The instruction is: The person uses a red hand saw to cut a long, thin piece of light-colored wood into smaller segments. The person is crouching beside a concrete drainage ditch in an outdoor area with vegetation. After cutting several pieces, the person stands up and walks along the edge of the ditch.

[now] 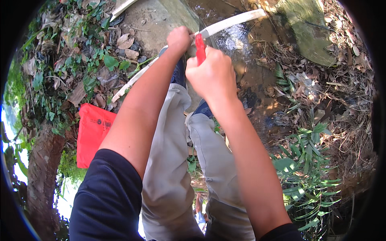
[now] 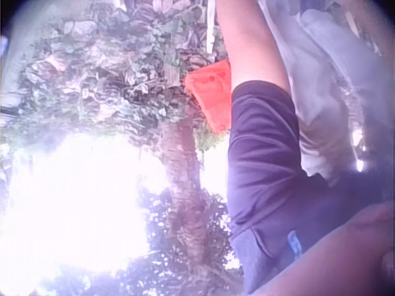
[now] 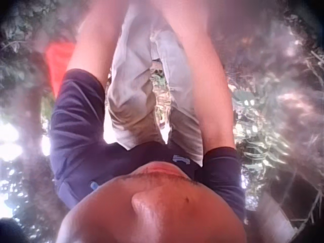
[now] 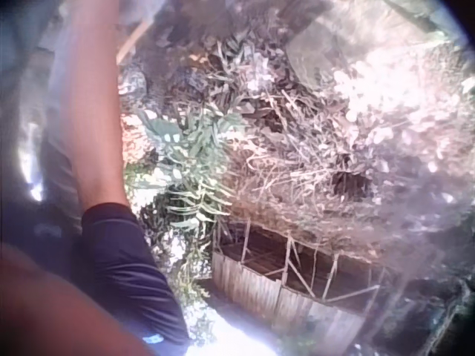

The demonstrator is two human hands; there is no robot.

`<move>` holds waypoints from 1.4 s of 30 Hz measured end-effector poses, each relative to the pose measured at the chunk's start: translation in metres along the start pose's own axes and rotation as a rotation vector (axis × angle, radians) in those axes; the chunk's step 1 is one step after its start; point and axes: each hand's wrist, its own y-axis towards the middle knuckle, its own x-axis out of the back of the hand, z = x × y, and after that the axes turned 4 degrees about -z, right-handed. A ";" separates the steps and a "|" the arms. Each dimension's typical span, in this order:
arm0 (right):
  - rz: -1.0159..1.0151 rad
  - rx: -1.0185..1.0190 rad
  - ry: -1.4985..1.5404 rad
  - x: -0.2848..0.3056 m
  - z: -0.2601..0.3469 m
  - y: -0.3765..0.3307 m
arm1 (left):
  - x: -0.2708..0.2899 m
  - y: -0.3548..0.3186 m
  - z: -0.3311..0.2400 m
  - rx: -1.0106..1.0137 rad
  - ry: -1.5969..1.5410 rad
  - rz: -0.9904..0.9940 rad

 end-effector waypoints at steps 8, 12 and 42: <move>0.036 0.009 0.044 0.027 0.009 -0.009 | -0.002 -0.009 0.002 0.001 -0.034 -0.032; 0.051 0.019 0.074 0.029 0.013 -0.027 | 0.000 -0.004 0.009 0.005 -0.036 -0.083; 0.098 0.092 0.198 0.038 -0.042 -0.051 | -0.009 -0.009 0.016 0.052 -0.080 -0.072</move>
